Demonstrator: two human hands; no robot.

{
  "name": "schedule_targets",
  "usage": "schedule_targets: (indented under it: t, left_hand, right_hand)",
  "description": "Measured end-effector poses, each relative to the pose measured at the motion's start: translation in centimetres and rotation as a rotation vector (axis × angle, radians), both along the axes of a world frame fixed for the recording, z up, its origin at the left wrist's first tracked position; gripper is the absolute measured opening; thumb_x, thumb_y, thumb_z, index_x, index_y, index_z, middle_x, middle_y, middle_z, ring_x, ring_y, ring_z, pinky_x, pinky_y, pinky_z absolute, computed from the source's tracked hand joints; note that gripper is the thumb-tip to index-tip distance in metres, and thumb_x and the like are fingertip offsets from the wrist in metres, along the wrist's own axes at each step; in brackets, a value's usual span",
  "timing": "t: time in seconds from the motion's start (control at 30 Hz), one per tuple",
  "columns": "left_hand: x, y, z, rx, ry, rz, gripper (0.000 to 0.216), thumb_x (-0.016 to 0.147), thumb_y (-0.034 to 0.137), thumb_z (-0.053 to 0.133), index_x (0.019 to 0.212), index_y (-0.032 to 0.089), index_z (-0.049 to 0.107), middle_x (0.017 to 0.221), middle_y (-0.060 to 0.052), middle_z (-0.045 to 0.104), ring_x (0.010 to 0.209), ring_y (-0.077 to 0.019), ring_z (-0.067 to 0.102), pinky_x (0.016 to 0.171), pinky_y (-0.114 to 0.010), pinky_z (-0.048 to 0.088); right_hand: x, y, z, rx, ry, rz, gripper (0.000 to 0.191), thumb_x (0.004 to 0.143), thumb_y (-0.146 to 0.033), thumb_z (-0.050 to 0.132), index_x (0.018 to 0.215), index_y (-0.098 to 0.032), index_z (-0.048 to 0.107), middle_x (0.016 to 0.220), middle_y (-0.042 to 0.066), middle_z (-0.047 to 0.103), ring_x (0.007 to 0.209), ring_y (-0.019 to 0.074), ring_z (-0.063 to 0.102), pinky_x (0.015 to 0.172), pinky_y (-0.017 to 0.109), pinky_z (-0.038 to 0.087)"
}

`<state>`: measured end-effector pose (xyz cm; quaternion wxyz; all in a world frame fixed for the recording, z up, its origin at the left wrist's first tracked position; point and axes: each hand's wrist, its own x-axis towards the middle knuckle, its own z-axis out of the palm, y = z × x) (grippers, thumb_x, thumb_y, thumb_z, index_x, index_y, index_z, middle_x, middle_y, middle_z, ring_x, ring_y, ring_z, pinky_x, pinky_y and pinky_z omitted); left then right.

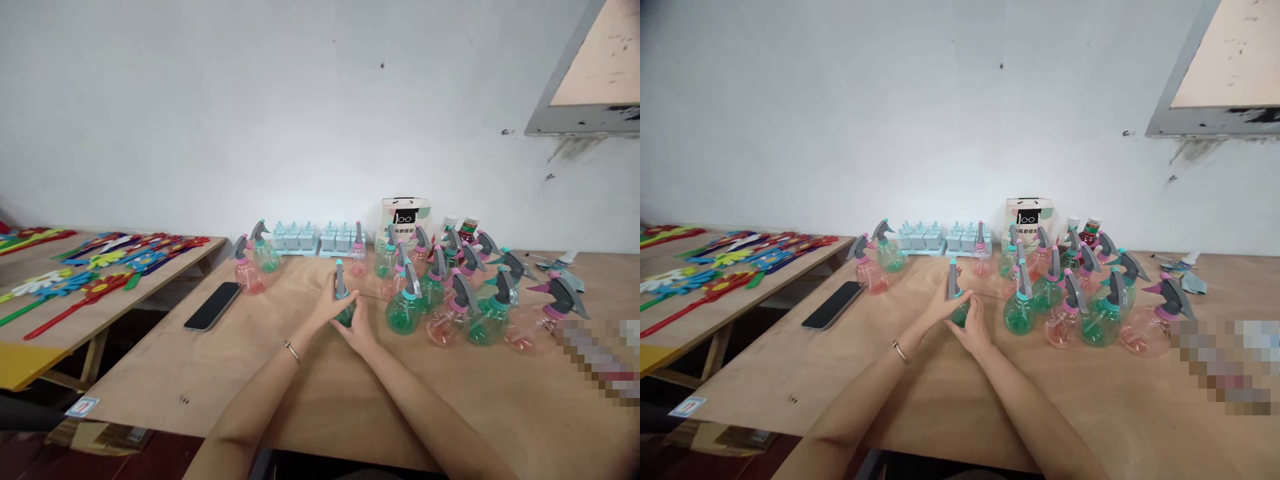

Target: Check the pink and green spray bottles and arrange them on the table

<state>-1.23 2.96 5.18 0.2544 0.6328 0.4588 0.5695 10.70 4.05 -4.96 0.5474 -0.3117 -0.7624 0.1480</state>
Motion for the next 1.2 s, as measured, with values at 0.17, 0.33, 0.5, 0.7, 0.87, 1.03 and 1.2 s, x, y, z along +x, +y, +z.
schedule_targets:
  t: [0.17,0.33,0.5,0.7,0.87,1.03,1.2]
  left_hand:
    - [-2.3,-0.4,-0.3,0.003,-0.235,0.058,0.055,0.071,0.043,0.078,0.119,0.025,0.058,0.125,-0.01,0.061,0.124,-0.0275,0.056,0.109,-0.045,0.04]
    - [-4.7,-2.9,1.4,-0.134,-0.301,-0.139,0.047,0.073,0.04,0.079,0.116,0.028,0.062,0.125,-0.006,0.064,0.124,-0.0283,0.058,0.102,-0.043,0.045]
    - [-5.0,-4.6,2.4,-0.211,-0.316,-0.266,0.059,0.07,0.032,0.084,0.125,0.03,0.061,0.126,-0.006,0.064,0.125,-0.0263,0.057,0.104,-0.04,0.044]
    - [-4.8,-5.0,3.3,-0.258,-0.344,-0.192,0.034,0.075,0.039,0.079,0.105,0.024,0.072,0.113,-0.006,0.072,0.119,-0.0249,0.061,0.104,-0.037,0.044]
    - [-4.9,-5.0,4.0,-0.223,-0.594,-0.243,0.026,0.069,0.039,0.081,0.087,0.021,0.073,0.101,-0.007,0.075,0.111,-0.0269,0.067,0.099,-0.037,0.049]
    - [-4.7,-4.8,5.4,-0.168,-0.764,-0.353,0.023,0.068,0.032,0.081,0.085,0.019,0.073,0.096,-0.006,0.075,0.111,-0.0288,0.069,0.101,-0.04,0.05]
    - [-3.7,-4.5,6.7,-0.19,-0.717,-0.422,0.02,0.067,0.031,0.079,0.078,0.016,0.072,0.09,-0.007,0.075,0.108,-0.0308,0.07,0.103,-0.043,0.049]
  right_hand:
    - [0.2,2.3,2.7,-0.029,0.113,0.026,0.05,0.095,-0.043,0.046,0.139,-0.021,0.04,0.135,0.016,0.055,0.128,0.0287,0.053,0.11,0.052,0.041]
    - [-2.6,9.2,5.8,-0.183,0.275,-0.309,0.068,0.087,-0.048,0.053,0.142,-0.011,0.033,0.144,0.025,0.045,0.139,0.0339,0.039,0.114,0.056,0.031]
    - [-4.1,14.7,5.8,-0.323,0.212,-0.463,0.099,0.073,-0.054,0.071,0.145,-0.004,0.026,0.15,0.035,0.035,0.143,0.0417,0.033,0.114,0.058,0.028]
    - [-3.8,16.3,4.8,-0.38,0.203,-0.473,0.1,0.069,-0.049,0.076,0.14,0.003,0.031,0.14,0.04,0.044,0.135,0.0455,0.043,0.11,0.058,0.034]
    - [-3.3,13.0,2.9,-0.357,0.206,-0.406,0.093,0.072,-0.052,0.071,0.142,-0.006,0.032,0.141,0.029,0.047,0.135,0.038,0.045,0.109,0.053,0.038]
    - [-0.7,7.2,1.0,-0.396,0.281,-0.194,0.096,0.071,-0.058,0.07,0.144,-0.014,0.028,0.146,0.022,0.043,0.136,0.033,0.045,0.112,0.05,0.038]
    - [2.7,2.4,1.0,-0.416,0.253,-0.11,0.092,0.069,-0.056,0.075,0.142,-0.018,0.033,0.142,0.019,0.05,0.134,0.0329,0.049,0.114,0.053,0.037]
